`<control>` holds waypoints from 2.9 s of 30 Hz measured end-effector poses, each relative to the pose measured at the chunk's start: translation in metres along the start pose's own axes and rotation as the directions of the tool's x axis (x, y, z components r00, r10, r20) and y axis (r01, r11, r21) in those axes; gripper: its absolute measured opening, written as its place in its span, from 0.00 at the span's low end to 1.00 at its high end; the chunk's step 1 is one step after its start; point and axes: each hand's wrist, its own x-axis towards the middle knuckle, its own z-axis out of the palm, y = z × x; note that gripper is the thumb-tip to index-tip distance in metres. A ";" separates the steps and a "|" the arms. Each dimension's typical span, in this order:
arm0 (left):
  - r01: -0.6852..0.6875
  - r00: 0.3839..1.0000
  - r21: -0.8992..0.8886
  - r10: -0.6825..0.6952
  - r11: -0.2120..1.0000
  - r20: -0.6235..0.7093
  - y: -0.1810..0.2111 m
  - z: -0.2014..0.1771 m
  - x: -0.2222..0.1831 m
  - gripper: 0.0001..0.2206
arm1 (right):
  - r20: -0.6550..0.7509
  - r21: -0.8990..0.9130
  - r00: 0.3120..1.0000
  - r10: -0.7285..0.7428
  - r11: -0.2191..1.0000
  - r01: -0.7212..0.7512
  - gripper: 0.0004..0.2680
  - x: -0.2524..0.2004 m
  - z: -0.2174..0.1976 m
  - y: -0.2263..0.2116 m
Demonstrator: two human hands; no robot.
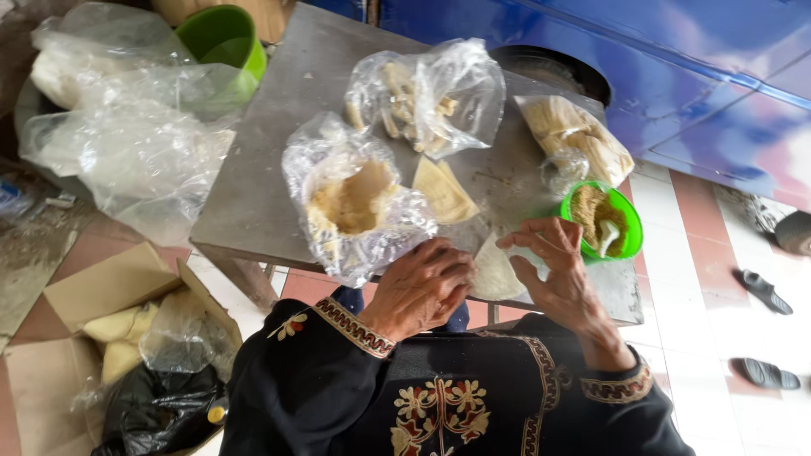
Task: The person prepares pastries by taking a circular piece of dough, adding a spoonful of granulated filling from a bowl, and folding the dough into a triangular shape by hand.
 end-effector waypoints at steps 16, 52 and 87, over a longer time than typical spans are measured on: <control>0.084 0.994 -0.089 -0.078 0.992 0.072 0.017 -0.034 0.019 0.07 | -0.040 -0.454 0.988 -0.146 0.884 0.112 0.20 -0.018 0.021 0.000; 0.089 0.989 -0.064 -0.081 0.994 0.123 0.017 -0.034 0.021 0.08 | -0.039 -0.390 0.995 -0.088 0.918 0.066 0.14 -0.029 0.018 -0.001; 0.052 0.994 -0.050 -0.047 0.997 0.094 0.013 -0.027 0.020 0.14 | -0.487 0.697 0.556 0.674 0.684 -0.218 0.11 -0.075 -0.066 0.154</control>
